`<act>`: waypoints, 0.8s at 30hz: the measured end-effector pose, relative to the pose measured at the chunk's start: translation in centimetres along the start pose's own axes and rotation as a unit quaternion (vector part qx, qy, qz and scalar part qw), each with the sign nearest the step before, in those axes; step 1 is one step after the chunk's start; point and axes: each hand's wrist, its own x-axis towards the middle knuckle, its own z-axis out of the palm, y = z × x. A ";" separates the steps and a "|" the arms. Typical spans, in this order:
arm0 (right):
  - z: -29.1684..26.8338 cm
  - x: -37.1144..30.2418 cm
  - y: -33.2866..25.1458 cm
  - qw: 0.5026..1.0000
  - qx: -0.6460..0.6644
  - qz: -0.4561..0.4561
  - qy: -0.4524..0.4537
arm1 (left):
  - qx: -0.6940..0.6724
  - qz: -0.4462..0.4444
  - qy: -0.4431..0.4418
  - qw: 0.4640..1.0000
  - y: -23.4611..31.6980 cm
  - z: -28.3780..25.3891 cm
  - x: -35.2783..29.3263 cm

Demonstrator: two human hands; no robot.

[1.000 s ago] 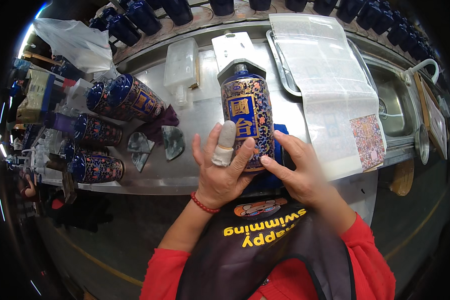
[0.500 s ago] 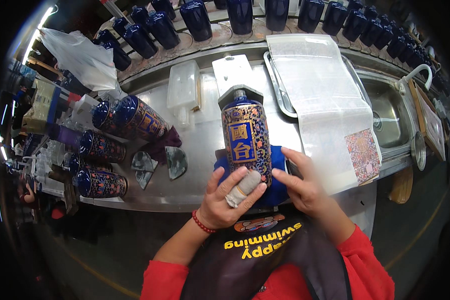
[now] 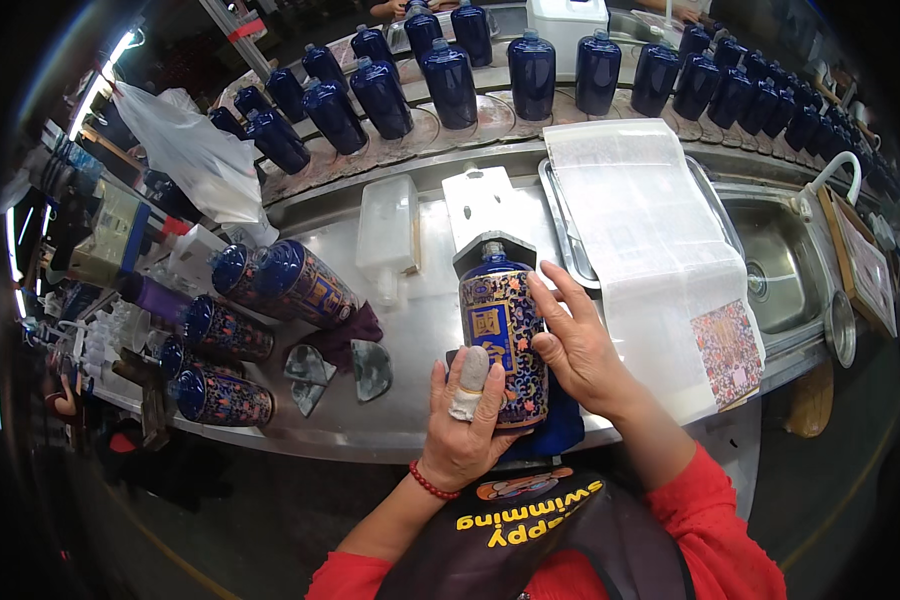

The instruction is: The person applies decorative stickers to blue cylindrical containers. They pick up a sticker, align it on the container, press it down, and smooth it with their fingers. The person repeats this process on multiple containers, occasionally rinsing a container in a sink before applying a new sticker.

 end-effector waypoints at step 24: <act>-0.6 0.2 -0.4 0.999 -0.043 -0.003 -0.007 | -0.019 -0.024 -0.028 0.999 -0.9 0.5 -1.6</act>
